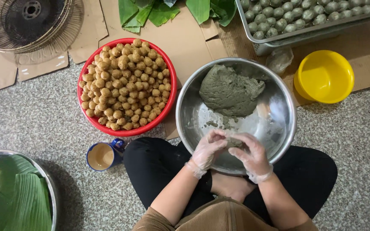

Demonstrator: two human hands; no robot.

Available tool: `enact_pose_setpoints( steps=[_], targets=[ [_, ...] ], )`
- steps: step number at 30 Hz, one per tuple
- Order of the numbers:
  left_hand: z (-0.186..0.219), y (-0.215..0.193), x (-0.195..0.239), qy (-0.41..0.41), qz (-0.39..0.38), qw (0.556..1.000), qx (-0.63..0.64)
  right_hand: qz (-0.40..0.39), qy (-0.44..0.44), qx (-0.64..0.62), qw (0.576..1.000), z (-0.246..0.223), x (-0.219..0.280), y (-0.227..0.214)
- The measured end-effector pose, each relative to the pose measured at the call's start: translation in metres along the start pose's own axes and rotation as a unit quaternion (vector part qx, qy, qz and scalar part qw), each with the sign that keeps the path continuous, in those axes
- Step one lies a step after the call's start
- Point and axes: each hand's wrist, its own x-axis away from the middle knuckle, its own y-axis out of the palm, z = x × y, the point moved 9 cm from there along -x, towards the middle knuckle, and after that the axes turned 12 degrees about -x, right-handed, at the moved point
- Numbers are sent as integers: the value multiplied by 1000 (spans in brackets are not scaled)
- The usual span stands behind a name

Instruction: Preparing filled dough balls by wrapping green paste around small brown fillings and rolling them into spheres.

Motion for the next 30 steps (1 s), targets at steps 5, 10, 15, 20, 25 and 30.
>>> enact_pose_setpoints(
  steps=[5,10,15,20,25,30],
  targets=[
    [-29,-12,-6,-67,-11,995,-72,-33,-140,140,980,-36,4,11],
    [-29,-9,-7,-92,7,995,-41,-73,-157,14,985,-37,2,22],
    [-29,-7,-3,-97,27,994,-45,-4,-11,-26,1000,-7,7,11],
    [-22,-12,-4,-43,36,993,-99,-4,-4,5,1000,2,3,7],
    [-21,-9,-1,-43,41,996,-62,18,-35,44,998,-5,5,10],
    [23,16,10,-63,40,997,-33,-3,-108,109,988,-15,2,8]
  ],
)
